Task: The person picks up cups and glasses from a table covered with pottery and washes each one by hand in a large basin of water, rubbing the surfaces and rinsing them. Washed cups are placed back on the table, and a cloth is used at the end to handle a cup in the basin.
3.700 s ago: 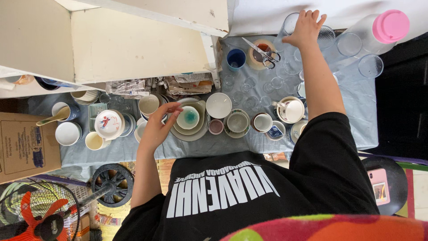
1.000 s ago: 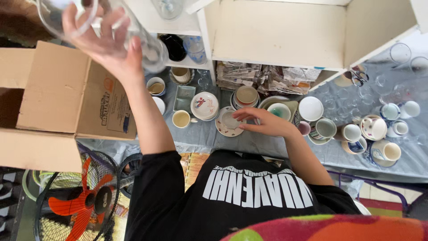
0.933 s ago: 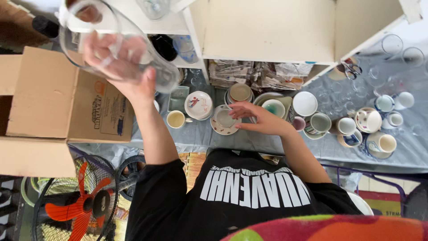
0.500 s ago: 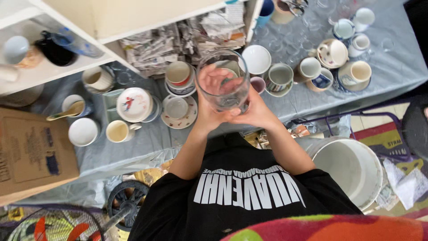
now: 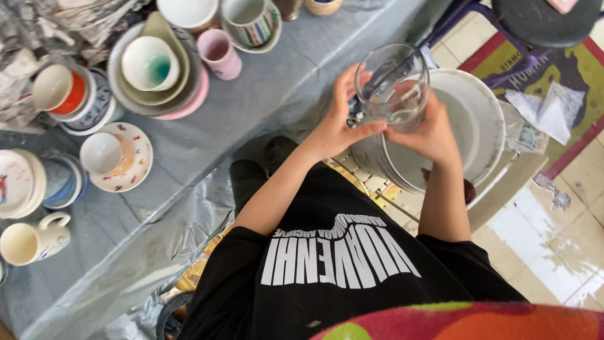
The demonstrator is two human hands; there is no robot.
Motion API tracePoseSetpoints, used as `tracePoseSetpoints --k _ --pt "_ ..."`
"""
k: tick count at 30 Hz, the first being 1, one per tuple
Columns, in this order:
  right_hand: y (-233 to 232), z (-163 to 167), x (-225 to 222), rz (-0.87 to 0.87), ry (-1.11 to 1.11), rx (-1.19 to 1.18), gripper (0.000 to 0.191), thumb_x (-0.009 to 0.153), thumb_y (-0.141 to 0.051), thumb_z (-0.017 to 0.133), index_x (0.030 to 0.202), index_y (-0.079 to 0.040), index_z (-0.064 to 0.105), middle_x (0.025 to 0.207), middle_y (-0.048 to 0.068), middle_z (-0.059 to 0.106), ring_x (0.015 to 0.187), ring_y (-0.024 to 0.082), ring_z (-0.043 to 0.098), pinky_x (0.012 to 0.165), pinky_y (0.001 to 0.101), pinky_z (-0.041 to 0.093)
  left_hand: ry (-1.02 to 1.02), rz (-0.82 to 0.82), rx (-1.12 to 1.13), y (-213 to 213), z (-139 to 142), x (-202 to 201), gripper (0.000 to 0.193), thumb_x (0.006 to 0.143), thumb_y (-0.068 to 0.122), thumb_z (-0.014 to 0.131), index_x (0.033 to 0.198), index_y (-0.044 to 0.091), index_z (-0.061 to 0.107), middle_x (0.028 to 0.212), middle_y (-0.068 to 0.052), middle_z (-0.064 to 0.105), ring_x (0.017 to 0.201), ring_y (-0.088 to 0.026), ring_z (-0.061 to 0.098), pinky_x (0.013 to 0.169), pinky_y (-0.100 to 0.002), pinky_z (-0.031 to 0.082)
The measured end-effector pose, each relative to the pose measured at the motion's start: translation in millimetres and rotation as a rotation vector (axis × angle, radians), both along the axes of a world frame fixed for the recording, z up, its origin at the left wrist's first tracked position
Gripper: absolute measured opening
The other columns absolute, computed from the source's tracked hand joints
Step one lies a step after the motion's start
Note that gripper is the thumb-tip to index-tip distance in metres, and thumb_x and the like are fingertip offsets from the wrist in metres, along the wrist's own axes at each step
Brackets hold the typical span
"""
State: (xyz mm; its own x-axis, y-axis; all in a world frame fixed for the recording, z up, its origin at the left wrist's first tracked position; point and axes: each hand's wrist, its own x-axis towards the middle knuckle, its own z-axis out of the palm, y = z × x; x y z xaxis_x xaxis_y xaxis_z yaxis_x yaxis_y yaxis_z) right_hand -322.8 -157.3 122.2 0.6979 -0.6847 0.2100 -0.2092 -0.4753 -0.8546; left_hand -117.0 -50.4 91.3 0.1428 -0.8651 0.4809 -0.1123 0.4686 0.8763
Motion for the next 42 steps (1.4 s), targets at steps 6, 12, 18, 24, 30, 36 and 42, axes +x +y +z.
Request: tracePoseSetpoints --k 6,12,18,24,30,36,42 --pt "-68.2 -51.1 -126.6 -0.374 0.947 -0.079 0.081 0.058 -0.042 0.086 0.132 -0.019 0.062 0.106 0.007 0.078 0.101 0.029 0.072 0.083 0.0493 0.056 0.232 0.005 0.243 -78.8 -119.1 -95.2 0.058 0.11 0.039 0.058 0.154 0.007 0.038 0.158 -0.017 0.04 0.148 -0.028 0.044 0.124 -0.045 0.04" --pt "-116.8 -142.8 -152.9 -0.204 1.389 -0.049 0.08 0.049 -0.043 0.092 0.123 -0.024 0.067 0.12 0.005 0.073 0.112 0.029 0.069 0.089 0.0508 0.054 0.46 -0.038 0.747 -141.7 -203.2 -165.7 0.06 0.101 0.04 0.053 0.143 -0.003 0.05 0.142 -0.025 0.058 0.135 -0.036 0.054 0.109 -0.048 0.044" --pt "-118.7 -194.3 -128.0 -0.107 1.385 0.049 0.084 0.051 -0.044 0.093 0.127 -0.022 0.063 0.127 0.003 0.07 0.119 0.028 0.066 0.092 0.0518 0.053 0.766 0.072 1.253 -166.6 -211.9 -180.5 0.077 0.096 0.043 0.054 0.154 -0.004 0.036 0.159 -0.026 0.037 0.145 -0.039 0.04 0.115 -0.054 0.036" --pt "-109.5 -220.7 -112.0 -0.136 1.212 0.151 0.086 0.053 -0.048 0.092 0.127 -0.015 0.063 0.13 0.009 0.067 0.12 0.031 0.063 0.095 0.0523 0.052 0.518 0.461 1.429 -179.3 -218.1 -182.3 0.09 0.091 0.05 0.061 0.157 0.002 0.022 0.164 -0.019 0.02 0.148 -0.04 0.031 0.115 -0.06 0.035" --pt "-102.4 -228.9 -107.0 -0.095 0.961 0.284 0.095 0.049 -0.046 0.095 0.124 0.002 0.062 0.118 0.023 0.07 0.111 0.037 0.067 0.095 0.0439 0.053 -0.008 0.58 1.096 -181.1 -230.7 -167.8 0.075 0.092 0.042 0.07 0.152 0.01 0.039 0.157 -0.025 0.027 0.146 -0.047 0.021 0.117 -0.061 0.027" --pt "-93.4 -236.8 -113.3 -0.161 0.951 0.215 0.095 0.046 -0.039 0.096 0.125 0.001 0.062 0.116 0.021 0.072 0.108 0.037 0.069 0.093 0.0426 0.055 -0.675 0.229 1.107 -182.3 -219.6 -155.2 0.059 0.116 0.054 0.036 0.118 0.01 0.075 0.109 -0.016 0.076 0.103 -0.037 0.072 0.097 -0.052 0.055" --pt "-86.4 -238.0 -123.0 -0.162 1.188 0.216 0.083 0.047 -0.033 0.098 0.121 -0.015 0.066 0.119 0.009 0.071 0.112 0.031 0.067 0.089 0.0495 0.056 0.282 -0.126 1.401 -194.9 -230.8 -153.8 0.032 0.106 0.038 0.048 0.121 0.011 0.054 0.097 -0.009 0.083 0.085 -0.025 0.078 0.081 -0.053 0.04"
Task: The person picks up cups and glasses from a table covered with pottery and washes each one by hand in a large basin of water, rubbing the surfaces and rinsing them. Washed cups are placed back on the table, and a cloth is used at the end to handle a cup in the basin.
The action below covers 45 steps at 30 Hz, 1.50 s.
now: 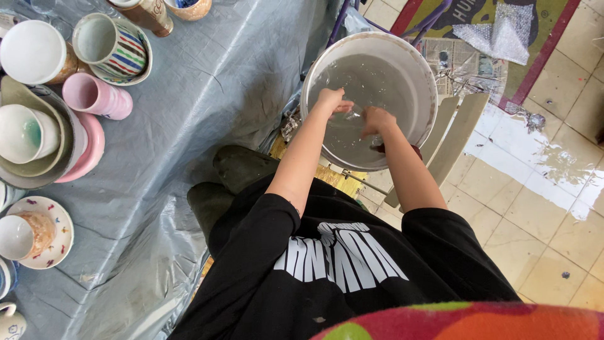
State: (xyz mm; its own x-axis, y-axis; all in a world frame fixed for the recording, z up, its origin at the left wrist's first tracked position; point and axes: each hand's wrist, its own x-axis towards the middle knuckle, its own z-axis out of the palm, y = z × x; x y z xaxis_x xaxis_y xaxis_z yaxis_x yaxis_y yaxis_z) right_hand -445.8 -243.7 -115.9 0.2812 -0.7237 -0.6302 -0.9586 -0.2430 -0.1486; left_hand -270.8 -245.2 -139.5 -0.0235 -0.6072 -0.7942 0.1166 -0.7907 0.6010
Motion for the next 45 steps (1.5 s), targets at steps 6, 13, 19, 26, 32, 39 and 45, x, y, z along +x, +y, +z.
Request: tracePoseSetpoints --k 6,13,19,26,32,39,45 --pt "7.5 15.6 8.2 -0.035 0.054 -0.117 0.08 0.054 -0.036 0.097 0.124 -0.014 0.064 0.117 0.013 0.072 0.111 0.033 0.069 0.09 0.0489 0.056 -0.987 -0.264 -0.114 9.9 -3.9 -15.2 0.063 0.108 0.057 0.048 0.135 0.0 0.05 0.12 -0.02 0.076 0.108 -0.035 0.073 0.101 -0.059 0.051" --pt "16.7 43.2 21.7 -0.471 -0.4 0.439 0.076 0.063 -0.048 0.083 0.116 0.006 0.069 0.105 0.021 0.076 0.088 0.035 0.078 0.075 0.0469 0.063 -0.472 0.092 -0.055 8.4 2.5 -23.9 0.131 0.071 0.054 0.088 0.15 -0.013 0.008 0.153 -0.033 0.024 0.129 -0.048 0.049 0.098 -0.072 0.044" --pt "22.8 44.6 20.4 -0.413 -0.552 0.466 0.086 0.073 -0.059 0.074 0.13 0.005 0.064 0.12 0.017 0.069 0.088 0.028 0.078 0.077 0.0353 0.059 -0.264 0.028 -0.014 13.5 2.6 -15.6 0.135 0.058 0.049 0.095 0.146 -0.022 0.021 0.144 -0.033 0.048 0.11 -0.042 0.07 0.086 -0.063 0.061" --pt "-0.9 33.7 -54.7 0.227 -0.056 0.298 0.084 0.08 -0.065 0.072 0.139 -0.005 0.058 0.127 0.02 0.069 0.112 0.032 0.068 0.097 0.0409 0.052 -0.254 -0.185 0.069 13.6 9.4 -27.1 0.148 0.063 0.042 0.092 0.152 -0.015 -0.011 0.128 -0.037 0.056 0.096 -0.041 0.071 0.078 -0.058 0.057" --pt "44.2 20.9 -90.9 0.23 -0.135 0.103 0.042 0.075 -0.025 0.069 0.114 -0.013 0.077 0.107 0.015 0.077 0.097 0.032 0.071 0.09 0.0429 0.056 -0.455 -0.368 -0.259 23.0 10.9 -18.9 0.132 0.056 0.042 0.093 0.153 -0.003 0.016 0.113 -0.025 0.071 0.075 -0.026 0.073 0.068 -0.042 0.061" --pt "33.8 70.0 -119.6 -0.456 -0.977 -0.079 0.031 0.088 -0.004 0.07 0.117 0.002 0.062 0.101 0.013 0.075 0.091 0.017 0.071 0.079 0.0309 0.057 -0.499 -0.506 -0.496 30.4 5.5 -16.4 0.111 0.055 0.026 0.095 0.146 0.021 0.032 0.128 -0.007 0.067 0.081 -0.029 0.077 0.075 -0.041 0.061" --pt "18.2 79.6 -97.1 -0.587 -1.172 -0.014 0.03 0.096 -0.003 0.073 0.124 0.004 0.066 0.112 0.011 0.076 0.098 0.014 0.072 0.086 0.0273 0.059 -0.601 -0.725 -0.77 36.1 10.3 -23.5 0.109 0.056 0.014 0.097 0.145 0.022 0.036 0.13 -0.013 0.067 0.122 -0.035 0.063 0.097 -0.045 0.052"
